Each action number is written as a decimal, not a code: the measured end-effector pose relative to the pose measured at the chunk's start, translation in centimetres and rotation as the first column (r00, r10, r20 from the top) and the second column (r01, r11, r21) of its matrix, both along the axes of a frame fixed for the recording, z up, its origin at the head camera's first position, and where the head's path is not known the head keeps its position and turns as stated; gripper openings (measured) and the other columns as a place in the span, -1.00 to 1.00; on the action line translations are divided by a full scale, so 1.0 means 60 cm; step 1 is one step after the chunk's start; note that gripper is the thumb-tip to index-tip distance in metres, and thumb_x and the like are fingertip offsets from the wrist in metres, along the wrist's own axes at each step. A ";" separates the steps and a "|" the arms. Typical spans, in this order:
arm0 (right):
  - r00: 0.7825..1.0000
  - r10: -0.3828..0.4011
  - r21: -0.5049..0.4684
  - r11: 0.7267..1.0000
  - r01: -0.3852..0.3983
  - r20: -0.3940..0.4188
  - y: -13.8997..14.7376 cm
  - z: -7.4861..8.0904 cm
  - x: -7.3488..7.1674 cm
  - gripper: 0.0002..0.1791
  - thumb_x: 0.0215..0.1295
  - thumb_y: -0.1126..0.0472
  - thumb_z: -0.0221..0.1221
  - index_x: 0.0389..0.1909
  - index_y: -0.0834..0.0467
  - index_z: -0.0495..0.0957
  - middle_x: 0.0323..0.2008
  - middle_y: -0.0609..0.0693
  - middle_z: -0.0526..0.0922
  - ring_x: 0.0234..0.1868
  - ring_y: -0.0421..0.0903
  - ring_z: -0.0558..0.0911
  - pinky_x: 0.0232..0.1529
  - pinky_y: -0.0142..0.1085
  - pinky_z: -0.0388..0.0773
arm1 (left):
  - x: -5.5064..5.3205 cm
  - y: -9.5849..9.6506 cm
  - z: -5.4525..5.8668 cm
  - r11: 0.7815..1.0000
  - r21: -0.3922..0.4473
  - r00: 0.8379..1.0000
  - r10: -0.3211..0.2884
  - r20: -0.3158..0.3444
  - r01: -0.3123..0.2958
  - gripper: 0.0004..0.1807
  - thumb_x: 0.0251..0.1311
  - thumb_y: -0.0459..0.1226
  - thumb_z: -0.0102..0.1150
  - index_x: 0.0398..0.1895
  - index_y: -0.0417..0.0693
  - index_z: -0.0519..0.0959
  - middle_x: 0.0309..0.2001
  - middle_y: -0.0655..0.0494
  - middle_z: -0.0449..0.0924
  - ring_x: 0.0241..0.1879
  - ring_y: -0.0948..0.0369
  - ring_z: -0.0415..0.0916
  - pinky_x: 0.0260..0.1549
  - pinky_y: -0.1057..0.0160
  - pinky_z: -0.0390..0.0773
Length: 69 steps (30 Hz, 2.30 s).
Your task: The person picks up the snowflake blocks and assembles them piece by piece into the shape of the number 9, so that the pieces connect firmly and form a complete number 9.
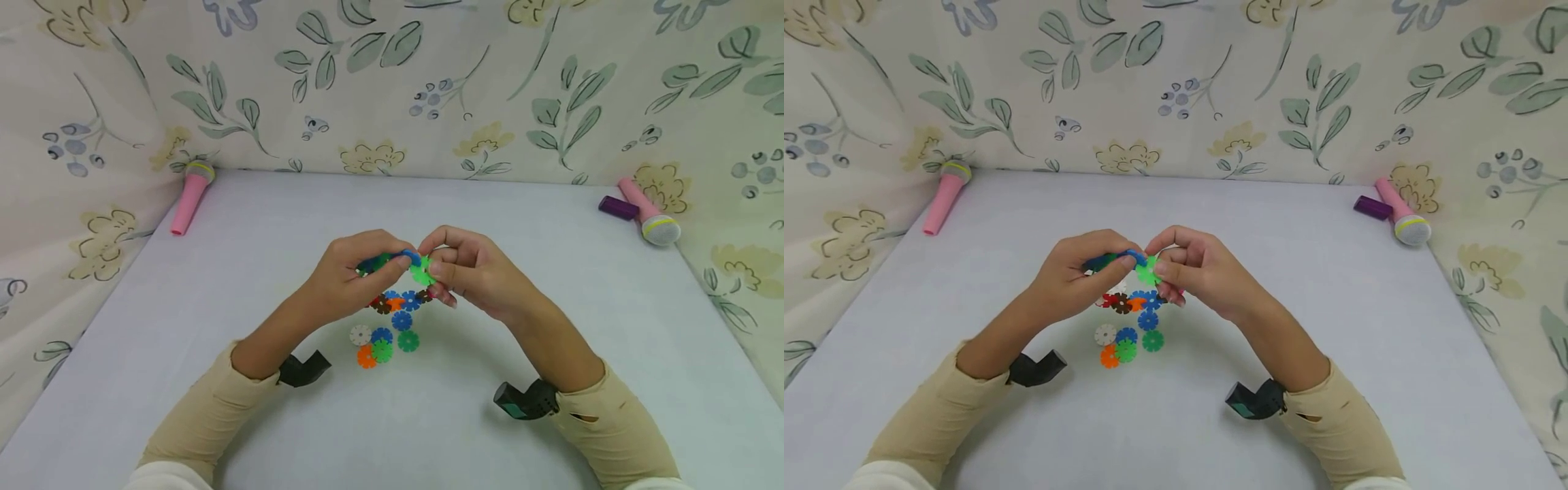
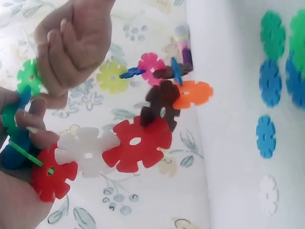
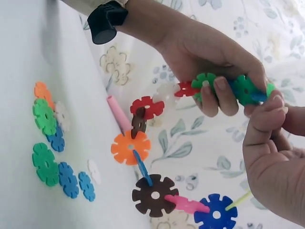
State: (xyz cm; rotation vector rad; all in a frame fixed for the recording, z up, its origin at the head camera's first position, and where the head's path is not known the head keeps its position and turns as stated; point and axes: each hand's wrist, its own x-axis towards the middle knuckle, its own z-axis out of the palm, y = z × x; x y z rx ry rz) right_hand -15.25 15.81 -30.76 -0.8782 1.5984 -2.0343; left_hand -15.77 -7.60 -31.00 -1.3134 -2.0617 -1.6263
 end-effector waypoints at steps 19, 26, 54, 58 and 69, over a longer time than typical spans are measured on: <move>0.948 -0.275 0.243 0.920 0.308 -0.159 -0.018 -0.015 -0.013 -0.87 0.50 0.34 0.06 -0.03 0.28 0.39 -0.44 0.24 0.60 -0.49 0.04 0.59 -0.44 -0.26 0.60 | -0.017 -0.026 0.013 0.928 -0.371 0.976 0.105 0.189 -0.028 -0.39 0.22 -0.19 0.41 0.30 0.00 0.37 -0.26 0.18 0.57 -0.32 0.24 0.53 -0.36 0.23 0.62; 0.891 0.119 0.691 0.679 0.249 -0.438 -0.018 -0.025 -0.010 -0.91 0.36 0.23 0.28 -0.18 0.14 0.63 -0.44 -0.12 0.58 -0.42 -0.13 0.52 -0.39 -0.29 0.53 | -0.022 -0.041 0.027 0.889 -0.367 0.931 0.341 0.129 -0.275 -0.46 0.15 -0.16 0.47 0.21 -0.01 0.57 -0.23 0.13 0.65 -0.36 0.19 0.51 -0.40 0.24 0.61; 0.724 -0.121 0.381 0.785 0.488 -0.679 -0.018 -0.008 0.002 -0.84 0.24 0.41 0.35 -0.22 0.17 0.61 -0.39 -0.13 0.62 -0.41 -0.21 0.53 -0.39 -0.31 0.55 | -0.016 -0.032 0.019 0.939 -0.280 0.937 0.267 0.224 -0.201 -0.68 0.07 -0.20 0.52 -0.12 -0.04 0.66 -0.31 0.17 0.65 -0.43 0.18 0.57 -0.44 0.16 0.66; 0.673 -0.165 0.291 0.809 0.511 -0.721 -0.016 -0.003 0.000 -0.84 0.24 0.45 0.33 -0.20 0.20 0.65 -0.35 -0.09 0.63 -0.36 -0.20 0.53 -0.35 -0.30 0.56 | -0.013 -0.030 0.018 0.944 -0.281 0.942 0.240 0.236 -0.170 -0.68 0.07 -0.20 0.51 -0.12 -0.04 0.66 -0.35 0.18 0.65 -0.46 0.18 0.56 -0.46 0.15 0.64; 0.628 -0.098 0.332 0.780 0.530 -0.772 -0.018 0.000 0.008 -0.91 0.36 0.43 0.22 -0.19 0.24 0.55 -0.45 -0.09 0.62 -0.42 -0.26 0.58 -0.37 -0.38 0.60 | -0.012 -0.030 0.023 0.945 -0.314 0.953 0.179 0.244 -0.097 -0.65 0.09 -0.23 0.51 -0.05 -0.06 0.67 -0.31 0.19 0.67 -0.41 0.18 0.56 -0.45 0.16 0.63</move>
